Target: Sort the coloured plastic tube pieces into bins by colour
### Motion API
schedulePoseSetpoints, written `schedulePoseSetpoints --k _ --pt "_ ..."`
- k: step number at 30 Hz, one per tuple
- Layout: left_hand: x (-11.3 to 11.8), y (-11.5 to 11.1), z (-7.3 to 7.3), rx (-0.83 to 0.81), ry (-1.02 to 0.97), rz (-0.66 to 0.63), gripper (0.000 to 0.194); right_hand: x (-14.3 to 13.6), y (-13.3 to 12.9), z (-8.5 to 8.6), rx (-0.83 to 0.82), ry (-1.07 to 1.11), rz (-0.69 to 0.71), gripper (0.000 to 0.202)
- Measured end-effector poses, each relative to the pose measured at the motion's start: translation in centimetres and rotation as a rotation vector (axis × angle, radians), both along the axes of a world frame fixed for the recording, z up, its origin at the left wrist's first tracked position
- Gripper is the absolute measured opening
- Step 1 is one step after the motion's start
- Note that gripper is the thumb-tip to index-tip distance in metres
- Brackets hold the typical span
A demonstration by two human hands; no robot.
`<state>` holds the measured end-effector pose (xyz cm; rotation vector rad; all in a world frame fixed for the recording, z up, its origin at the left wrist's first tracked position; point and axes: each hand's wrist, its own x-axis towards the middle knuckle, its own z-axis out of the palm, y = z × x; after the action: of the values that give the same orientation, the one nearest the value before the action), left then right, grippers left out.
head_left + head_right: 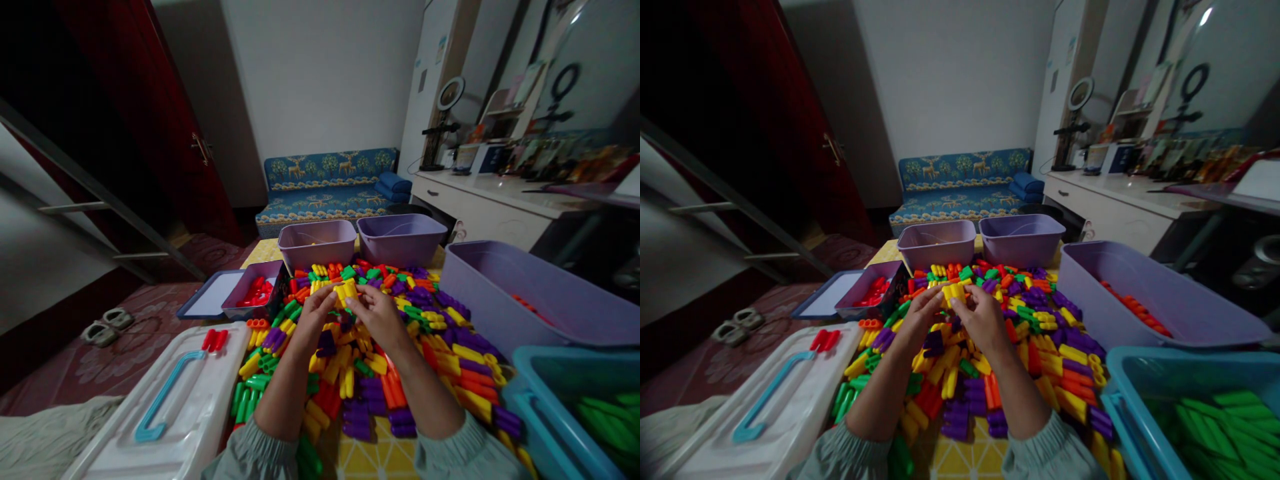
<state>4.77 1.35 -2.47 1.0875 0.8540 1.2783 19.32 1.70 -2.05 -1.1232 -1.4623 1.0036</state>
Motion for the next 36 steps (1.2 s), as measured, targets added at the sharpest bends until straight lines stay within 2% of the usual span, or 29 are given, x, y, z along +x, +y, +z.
schedulePoseSetpoints --k 5,8,10,17,23,27,30,33,36 --pt "-0.3 0.4 -0.4 0.072 0.109 0.043 0.048 0.1 0.0 0.2 0.015 0.005 -0.047 0.031" --pt "-0.5 0.9 -0.7 0.203 0.257 0.112 0.035 0.1 0.2 -0.3 0.022 -0.003 -0.067 0.031" --pt "-0.6 1.0 -0.6 0.218 0.300 0.138 0.034 0.1 0.5 -0.8 0.024 0.020 -0.071 0.033" --pt "-0.3 0.0 1.3 -0.075 0.126 0.050 0.050 0.1 0.9 -1.6 0.046 0.040 -0.057 0.044" --pt "-0.7 -1.0 2.6 -0.093 0.054 0.007 0.057 -0.6 0.5 -1.3 0.083 0.037 -0.021 0.045" --pt "-1.6 -0.6 3.4 -0.172 0.009 -0.033 0.049 -1.6 1.3 -1.2 0.017 0.091 -0.004 0.044" --pt "-2.3 1.1 4.9 -0.243 -0.020 -0.063 0.039 -2.5 3.2 0.3 -0.100 0.135 0.021 0.042" --pt "-2.7 4.3 7.7 -0.242 -0.073 -0.052 0.031 -3.7 6.3 3.6 -0.164 0.178 0.045 0.040" --pt "-2.7 7.6 10.8 -0.185 -0.213 0.140 0.033 -4.8 9.3 7.1 -0.115 0.315 0.018 0.053"
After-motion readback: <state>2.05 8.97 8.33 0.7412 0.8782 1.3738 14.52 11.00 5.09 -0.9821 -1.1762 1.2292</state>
